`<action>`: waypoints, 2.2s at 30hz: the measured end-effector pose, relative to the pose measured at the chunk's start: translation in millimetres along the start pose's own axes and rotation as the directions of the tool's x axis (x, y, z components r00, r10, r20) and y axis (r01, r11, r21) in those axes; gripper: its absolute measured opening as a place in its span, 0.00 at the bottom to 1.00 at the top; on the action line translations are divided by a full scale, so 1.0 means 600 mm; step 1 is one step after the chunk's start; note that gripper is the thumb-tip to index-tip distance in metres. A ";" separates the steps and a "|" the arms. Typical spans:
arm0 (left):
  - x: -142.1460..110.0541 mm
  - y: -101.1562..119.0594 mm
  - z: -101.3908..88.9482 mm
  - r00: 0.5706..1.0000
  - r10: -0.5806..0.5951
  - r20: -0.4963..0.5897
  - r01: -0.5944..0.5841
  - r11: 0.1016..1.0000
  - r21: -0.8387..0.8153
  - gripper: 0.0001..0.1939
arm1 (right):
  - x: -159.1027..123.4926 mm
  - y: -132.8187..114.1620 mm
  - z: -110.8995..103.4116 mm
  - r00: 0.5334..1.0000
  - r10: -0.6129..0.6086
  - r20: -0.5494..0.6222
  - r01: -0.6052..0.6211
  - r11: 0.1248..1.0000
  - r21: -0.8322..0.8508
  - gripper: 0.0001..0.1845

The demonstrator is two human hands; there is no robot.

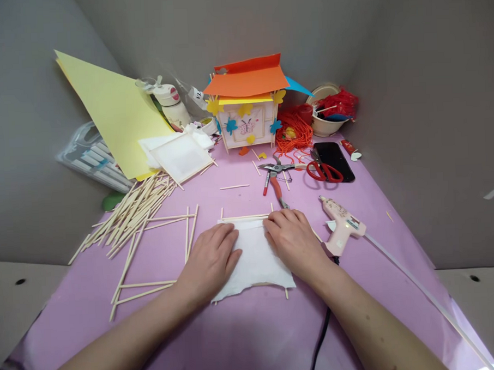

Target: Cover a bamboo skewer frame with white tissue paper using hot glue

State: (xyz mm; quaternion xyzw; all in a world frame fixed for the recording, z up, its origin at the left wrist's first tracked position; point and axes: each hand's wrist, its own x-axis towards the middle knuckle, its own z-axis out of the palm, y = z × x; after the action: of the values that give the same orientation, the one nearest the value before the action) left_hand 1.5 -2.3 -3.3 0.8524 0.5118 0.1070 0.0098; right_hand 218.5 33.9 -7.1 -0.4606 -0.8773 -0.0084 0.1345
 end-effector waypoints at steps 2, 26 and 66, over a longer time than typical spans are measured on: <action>-0.004 0.007 0.001 0.999 0.035 0.011 -0.036 0.999 0.009 0.18 | 0.000 -0.001 -0.004 1.000 -0.006 -0.009 0.006 1.000 0.008 0.10; 0.007 0.010 0.018 0.994 0.067 0.089 -0.070 0.997 0.025 0.26 | -0.011 -0.047 0.007 0.998 -0.036 0.047 0.039 0.997 -0.062 0.22; 0.011 -0.006 -0.008 0.998 -0.053 0.034 0.051 0.997 0.050 0.21 | -0.004 -0.045 0.002 0.999 0.005 0.054 -0.007 0.999 0.037 0.14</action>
State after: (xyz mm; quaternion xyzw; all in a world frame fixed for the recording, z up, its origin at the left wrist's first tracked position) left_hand 0.2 5.0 1.9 0.8405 0.5360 0.0792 0.0005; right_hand 197.8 16.5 -6.2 -0.4609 -0.8792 0.0209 0.1192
